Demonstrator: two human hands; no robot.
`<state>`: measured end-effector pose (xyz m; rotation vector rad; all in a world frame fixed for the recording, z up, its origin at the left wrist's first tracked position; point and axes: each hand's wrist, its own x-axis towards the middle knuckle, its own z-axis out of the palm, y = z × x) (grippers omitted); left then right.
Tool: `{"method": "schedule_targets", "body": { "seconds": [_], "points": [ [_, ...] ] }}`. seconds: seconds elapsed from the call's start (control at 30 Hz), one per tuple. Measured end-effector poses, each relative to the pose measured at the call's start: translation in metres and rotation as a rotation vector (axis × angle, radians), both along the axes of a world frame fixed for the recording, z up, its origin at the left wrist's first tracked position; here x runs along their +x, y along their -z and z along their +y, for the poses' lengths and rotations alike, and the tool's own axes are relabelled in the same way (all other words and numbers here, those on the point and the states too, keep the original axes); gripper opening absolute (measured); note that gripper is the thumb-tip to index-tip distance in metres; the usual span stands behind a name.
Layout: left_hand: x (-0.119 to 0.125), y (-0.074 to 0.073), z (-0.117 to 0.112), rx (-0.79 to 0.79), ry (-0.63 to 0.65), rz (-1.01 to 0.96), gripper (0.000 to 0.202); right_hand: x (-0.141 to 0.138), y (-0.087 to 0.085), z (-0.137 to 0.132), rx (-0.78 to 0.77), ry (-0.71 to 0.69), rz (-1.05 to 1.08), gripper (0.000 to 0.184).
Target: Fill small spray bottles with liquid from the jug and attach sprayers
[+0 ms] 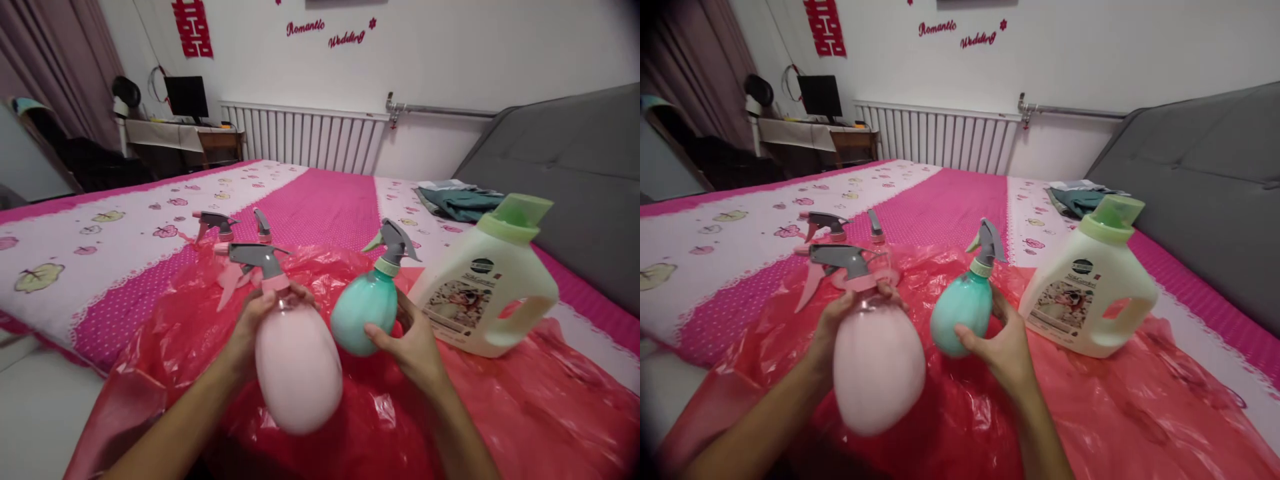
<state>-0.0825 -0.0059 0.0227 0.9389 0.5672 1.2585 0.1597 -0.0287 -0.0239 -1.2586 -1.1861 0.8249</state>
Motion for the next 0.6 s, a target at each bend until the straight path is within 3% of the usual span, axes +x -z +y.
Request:
{"method": "schedule_targets", "body": {
  "seconds": [0.1, 0.27, 0.4, 0.47, 0.6],
  "points": [
    [-0.003, -0.001, 0.003, -0.029, -0.062, -0.03, 0.038, 0.002, 0.0, 0.0, -0.018, 0.075, 0.016, 0.095],
    [-0.005, 0.007, 0.012, 0.055, -0.401, 0.232, 0.028, 0.004, -0.005, -0.003, -0.027, 0.203, -0.111, 0.097],
    [-0.004, 0.01, 0.013, -0.02, -0.392, 0.262, 0.031, 0.005, -0.007, -0.004, -0.031, 0.24, -0.12, 0.099],
    [-0.005, 0.01, 0.012, 0.059, -0.394, 0.338, 0.031, 0.005, -0.007, -0.003, -0.051, 0.223, -0.08, 0.105],
    [-0.004, 0.015, 0.011, 0.283, -0.465, 0.678, 0.031, 0.006, -0.005, -0.001, -0.07, 0.243, -0.068, 0.111]
  ]
}}
